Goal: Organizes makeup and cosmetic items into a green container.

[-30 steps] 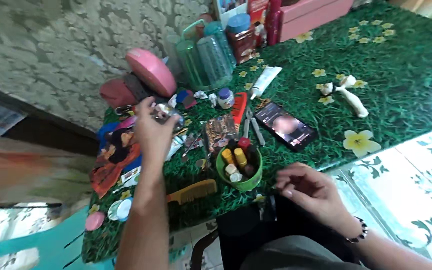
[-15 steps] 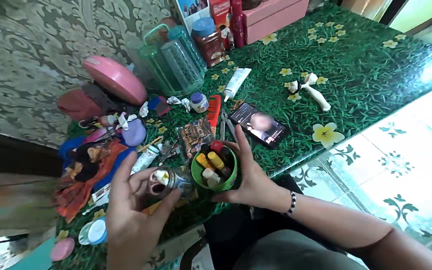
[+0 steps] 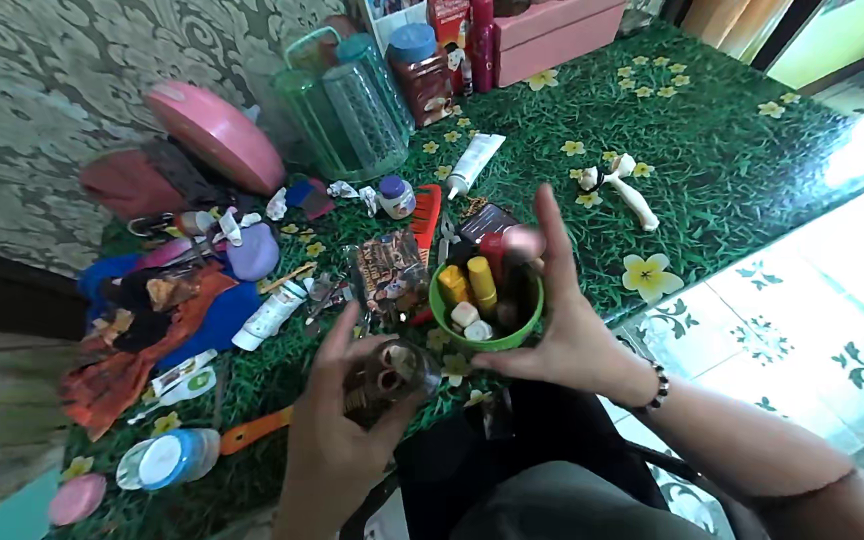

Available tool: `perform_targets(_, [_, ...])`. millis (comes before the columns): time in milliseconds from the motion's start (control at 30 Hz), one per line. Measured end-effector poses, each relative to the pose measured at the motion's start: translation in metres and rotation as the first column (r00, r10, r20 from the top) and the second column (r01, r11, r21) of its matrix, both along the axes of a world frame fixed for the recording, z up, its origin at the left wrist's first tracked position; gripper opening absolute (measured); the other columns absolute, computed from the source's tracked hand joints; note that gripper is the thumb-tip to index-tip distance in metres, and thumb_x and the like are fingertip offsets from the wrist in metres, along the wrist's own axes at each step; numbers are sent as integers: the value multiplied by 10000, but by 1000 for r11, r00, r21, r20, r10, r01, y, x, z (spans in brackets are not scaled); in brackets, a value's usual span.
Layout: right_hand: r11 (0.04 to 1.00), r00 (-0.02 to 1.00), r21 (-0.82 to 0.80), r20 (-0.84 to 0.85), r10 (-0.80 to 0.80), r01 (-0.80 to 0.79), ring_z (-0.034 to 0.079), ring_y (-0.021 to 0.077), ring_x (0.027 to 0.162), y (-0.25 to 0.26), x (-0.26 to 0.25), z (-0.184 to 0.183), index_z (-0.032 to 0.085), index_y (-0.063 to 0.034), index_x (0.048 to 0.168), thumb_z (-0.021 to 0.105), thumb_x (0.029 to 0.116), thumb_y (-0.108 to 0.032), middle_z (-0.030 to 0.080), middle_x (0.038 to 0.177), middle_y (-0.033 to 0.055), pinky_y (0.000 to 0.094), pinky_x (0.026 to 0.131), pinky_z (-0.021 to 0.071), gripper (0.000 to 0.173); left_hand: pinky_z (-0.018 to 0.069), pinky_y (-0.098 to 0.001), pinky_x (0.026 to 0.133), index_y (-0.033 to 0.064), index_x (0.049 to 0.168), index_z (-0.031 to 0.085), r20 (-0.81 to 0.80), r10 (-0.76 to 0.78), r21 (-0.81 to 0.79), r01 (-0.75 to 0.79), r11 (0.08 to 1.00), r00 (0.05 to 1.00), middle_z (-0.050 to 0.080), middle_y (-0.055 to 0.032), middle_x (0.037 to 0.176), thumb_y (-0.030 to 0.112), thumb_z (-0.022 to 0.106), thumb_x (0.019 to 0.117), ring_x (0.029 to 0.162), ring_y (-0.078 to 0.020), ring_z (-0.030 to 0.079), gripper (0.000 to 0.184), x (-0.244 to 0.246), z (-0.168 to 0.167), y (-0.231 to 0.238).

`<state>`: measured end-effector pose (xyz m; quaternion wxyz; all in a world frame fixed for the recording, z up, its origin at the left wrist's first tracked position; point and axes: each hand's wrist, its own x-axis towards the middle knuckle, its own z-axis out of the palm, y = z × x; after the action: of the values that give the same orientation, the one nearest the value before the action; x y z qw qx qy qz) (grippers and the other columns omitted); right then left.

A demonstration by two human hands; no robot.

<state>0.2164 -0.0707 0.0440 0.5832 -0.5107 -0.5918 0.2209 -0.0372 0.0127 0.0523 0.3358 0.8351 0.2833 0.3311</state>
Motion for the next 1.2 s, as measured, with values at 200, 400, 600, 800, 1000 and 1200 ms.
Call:
perform_targets(200, [999, 999, -31, 29, -20, 21, 589, 152, 1274, -32, 24, -1, -52, -270, 1649, 938, 699, -251, 450, 1529, 73, 357, 1009, 584, 1372, 586, -341, 973, 210, 1618, 288, -14, -70, -38, 70, 997, 997, 669, -34, 1315, 351, 763, 907, 1141, -133, 673, 867, 16, -14, 0])
perform_targets(400, [997, 999, -66, -19, -36, 35, 588, 165, 1290, -59, 26, -15, -38, -363, 1633, 944, 695, -321, 496, 1507, -3, 362, 1061, 554, 1359, 551, -318, 1000, 146, 1571, 395, 19, -28, -11, 29, 1000, 999, 671, -44, 1324, 219, 810, 855, 1173, -115, 645, 831, 26, -21, -13])
perform_targets(600, [998, 999, -58, -31, -24, 22, 591, 135, 1280, -65, 18, -24, -70, -371, 1630, 944, 697, -348, 466, 1526, -7, 303, 1056, 553, 1378, 538, -375, 1058, 69, 1445, 538, 151, -60, 21, 57, 998, 987, 682, -105, 1295, 207, 826, 853, 1216, -183, 641, 673, 20, -21, -28])
perform_targets(800, [998, 999, -67, -51, 0, -3, 588, 135, 1285, -52, 10, -30, -71, -354, 1630, 949, 703, -325, 480, 1511, -11, 321, 1072, 545, 1379, 552, -352, 1048, 68, 1413, 561, 119, -90, -12, 92, 996, 989, 675, -105, 1300, 227, 807, 880, 1224, -175, 638, 608, 5, -15, -35])
perform_targets(1000, [999, 998, -51, -58, 16, -18, 584, 157, 1296, -36, 2, -37, -64, -370, 1629, 955, 698, -318, 485, 1512, 3, 360, 1082, 541, 1380, 563, -317, 1005, 85, 1453, 539, 19, 128, 27, -129, 991, 992, 676, -84, 1300, 253, 797, 868, 1173, -128, 652, 660, -6, -24, -16])
perform_targets(1200, [999, 998, -33, -66, 5, -7, 570, 172, 1316, -24, 0, -43, -65, -351, 1631, 956, 699, -304, 463, 1526, 25, 369, 1086, 539, 1383, 562, -332, 1000, 67, 1462, 515, -5, 221, 66, -220, 973, 975, 659, -93, 1324, 224, 774, 877, 1200, -136, 641, 659, 0, -25, 4])
